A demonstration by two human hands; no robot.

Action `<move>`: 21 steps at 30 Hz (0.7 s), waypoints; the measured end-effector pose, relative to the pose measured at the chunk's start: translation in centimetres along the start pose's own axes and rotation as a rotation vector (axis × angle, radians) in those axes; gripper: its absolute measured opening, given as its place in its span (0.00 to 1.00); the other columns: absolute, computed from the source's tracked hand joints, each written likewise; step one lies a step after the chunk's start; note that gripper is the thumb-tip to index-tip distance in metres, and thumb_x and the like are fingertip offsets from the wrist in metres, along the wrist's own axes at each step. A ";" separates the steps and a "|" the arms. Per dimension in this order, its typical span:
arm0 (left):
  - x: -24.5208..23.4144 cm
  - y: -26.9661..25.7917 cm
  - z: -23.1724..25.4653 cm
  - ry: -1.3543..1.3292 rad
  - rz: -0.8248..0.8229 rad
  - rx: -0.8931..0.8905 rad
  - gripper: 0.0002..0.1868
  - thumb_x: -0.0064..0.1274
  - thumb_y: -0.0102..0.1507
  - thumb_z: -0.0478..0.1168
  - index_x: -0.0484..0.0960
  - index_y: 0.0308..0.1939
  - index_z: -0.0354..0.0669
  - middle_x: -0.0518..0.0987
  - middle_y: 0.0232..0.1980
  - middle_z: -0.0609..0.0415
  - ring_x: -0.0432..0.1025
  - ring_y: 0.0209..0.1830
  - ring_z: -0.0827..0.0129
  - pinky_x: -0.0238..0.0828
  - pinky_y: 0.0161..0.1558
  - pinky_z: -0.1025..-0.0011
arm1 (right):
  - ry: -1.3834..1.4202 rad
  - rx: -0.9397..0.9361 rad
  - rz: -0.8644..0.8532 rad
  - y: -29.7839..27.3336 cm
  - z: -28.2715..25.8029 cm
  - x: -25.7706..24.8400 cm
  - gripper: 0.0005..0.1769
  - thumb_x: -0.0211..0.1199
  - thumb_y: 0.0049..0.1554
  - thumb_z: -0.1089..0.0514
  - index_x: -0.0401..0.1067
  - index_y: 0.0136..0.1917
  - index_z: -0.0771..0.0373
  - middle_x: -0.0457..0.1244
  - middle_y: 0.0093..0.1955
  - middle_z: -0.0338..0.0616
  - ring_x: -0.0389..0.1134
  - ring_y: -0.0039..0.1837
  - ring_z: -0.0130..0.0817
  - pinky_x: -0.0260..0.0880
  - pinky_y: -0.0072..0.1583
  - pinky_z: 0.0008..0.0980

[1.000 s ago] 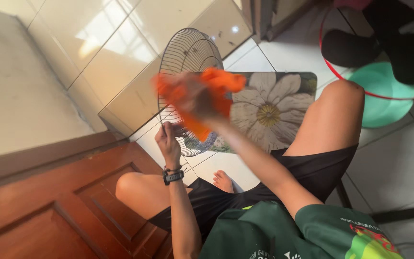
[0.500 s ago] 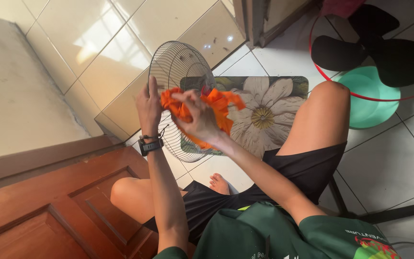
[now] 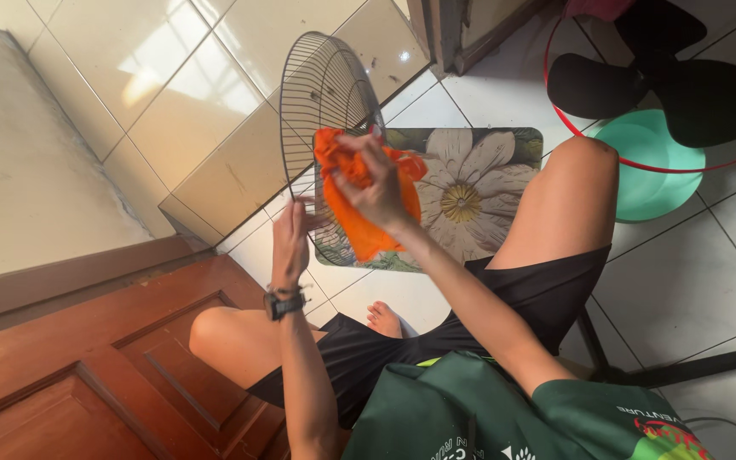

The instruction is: The person cleans a standing fan by wiping the metal cage with a cloth and sponge. They dip the sponge into a bucket of water, wring it out, and wipe the fan's front and back cages. The person also moves a second fan aside to access the workspace.

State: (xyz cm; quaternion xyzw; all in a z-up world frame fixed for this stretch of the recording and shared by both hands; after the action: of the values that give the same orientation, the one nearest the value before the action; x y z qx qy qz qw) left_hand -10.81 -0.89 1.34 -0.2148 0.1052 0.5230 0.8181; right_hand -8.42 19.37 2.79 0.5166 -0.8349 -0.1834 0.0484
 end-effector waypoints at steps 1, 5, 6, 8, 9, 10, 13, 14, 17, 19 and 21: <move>-0.6 0.7 0.3 -0.103 0.094 0.012 0.25 0.32 0.75 0.54 0.68 0.62 0.35 0.83 0.48 0.46 0.82 0.47 0.59 0.80 0.47 0.66 | 0.037 0.006 -0.051 -0.1 -1.1 0.8 0.23 0.70 0.60 0.59 0.68 0.67 0.59 0.65 0.61 0.43 0.71 0.63 0.38 0.73 0.65 0.33; -1.8 3.1 0.9 -0.259 0.271 0.025 0.32 0.36 0.73 0.51 0.55 0.78 0.41 0.77 0.52 0.44 0.79 0.47 0.60 0.79 0.41 0.66 | -0.059 0.010 -0.165 0.2 -4.1 2.1 0.27 0.73 0.57 0.54 0.68 0.66 0.57 0.64 0.57 0.41 0.71 0.58 0.36 0.75 0.59 0.33; -2.1 2.7 0.9 -0.233 0.268 0.010 0.33 0.36 0.74 0.51 0.56 0.80 0.42 0.78 0.47 0.41 0.80 0.44 0.59 0.78 0.39 0.66 | -0.093 -0.009 -0.160 0.2 -4.7 2.3 0.27 0.73 0.56 0.54 0.69 0.66 0.57 0.64 0.57 0.42 0.71 0.58 0.37 0.74 0.57 0.34; -1.6 2.0 2.7 -0.313 0.221 0.225 0.29 0.42 0.80 0.49 0.58 0.78 0.34 0.73 0.64 0.41 0.75 0.59 0.59 0.74 0.58 0.62 | -0.099 -0.036 -0.162 0.7 -4.8 2.9 0.27 0.74 0.55 0.54 0.70 0.65 0.57 0.64 0.56 0.42 0.71 0.57 0.38 0.73 0.56 0.35; -1.7 1.3 3.8 -0.356 0.191 0.334 0.27 0.44 0.83 0.47 0.59 0.77 0.30 0.71 0.72 0.41 0.72 0.67 0.59 0.72 0.68 0.61 | -0.071 -0.043 -0.168 1.1 -4.5 3.4 0.26 0.74 0.55 0.55 0.71 0.65 0.56 0.64 0.56 0.43 0.71 0.57 0.38 0.73 0.55 0.35; -1.2 1.4 3.7 -0.365 0.165 0.255 0.27 0.47 0.79 0.48 0.62 0.73 0.29 0.74 0.67 0.41 0.74 0.61 0.59 0.74 0.60 0.61 | -0.049 -0.063 -0.179 1.7 -4.1 3.5 0.25 0.74 0.55 0.55 0.72 0.64 0.55 0.65 0.56 0.43 0.71 0.57 0.39 0.73 0.55 0.35; -1.6 0.9 3.0 -0.340 0.162 -0.015 0.26 0.49 0.73 0.51 0.71 0.61 0.28 0.82 0.52 0.43 0.80 0.46 0.64 0.80 0.45 0.65 | 0.024 0.002 -0.107 2.4 -1.3 3.4 0.22 0.71 0.59 0.57 0.72 0.65 0.55 0.66 0.55 0.40 0.72 0.58 0.36 0.74 0.57 0.33; -2.4 1.4 2.6 -0.302 0.213 -0.112 0.25 0.44 0.73 0.53 0.75 0.56 0.29 0.84 0.46 0.45 0.82 0.44 0.68 0.81 0.44 0.68 | -0.016 -0.010 -0.076 2.4 -0.6 3.4 0.21 0.71 0.59 0.58 0.72 0.65 0.56 0.67 0.57 0.41 0.72 0.59 0.38 0.74 0.59 0.34; -5.2 3.3 1.6 0.033 0.401 -0.380 0.35 0.39 0.78 0.57 0.80 0.42 0.21 0.85 0.33 0.42 0.82 0.36 0.63 0.78 0.40 0.68 | -0.133 0.058 0.012 2.7 2.1 1.6 0.19 0.67 0.60 0.61 0.71 0.64 0.57 0.68 0.61 0.44 0.72 0.63 0.42 0.72 0.64 0.40; -5.8 3.2 1.1 0.169 0.500 -0.453 0.37 0.42 0.79 0.57 0.80 0.39 0.18 0.83 0.30 0.39 0.81 0.32 0.59 0.75 0.37 0.65 | -0.254 0.253 -0.027 2.6 3.9 1.3 0.18 0.69 0.59 0.60 0.71 0.61 0.60 0.68 0.59 0.46 0.71 0.60 0.45 0.72 0.60 0.41; -5.1 3.1 1.2 0.149 0.569 -0.405 0.31 0.46 0.76 0.55 0.80 0.44 0.22 0.82 0.32 0.37 0.79 0.30 0.59 0.73 0.33 0.63 | -0.217 0.271 -0.014 3.0 3.3 1.5 0.19 0.70 0.58 0.60 0.71 0.61 0.62 0.67 0.58 0.47 0.70 0.60 0.46 0.71 0.59 0.42</move>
State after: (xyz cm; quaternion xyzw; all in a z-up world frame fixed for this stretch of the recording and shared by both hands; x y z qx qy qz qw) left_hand -15.86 -3.36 3.67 -0.3720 0.1144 0.7232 0.5705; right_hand -12.50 20.08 0.66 0.5013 -0.8488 -0.1242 -0.1134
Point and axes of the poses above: each hand's wrist, its own y-axis towards the middle knuckle, its own x-axis out of the palm, z = x × y, the point moved 8 cm from there along y, towards the middle knuckle
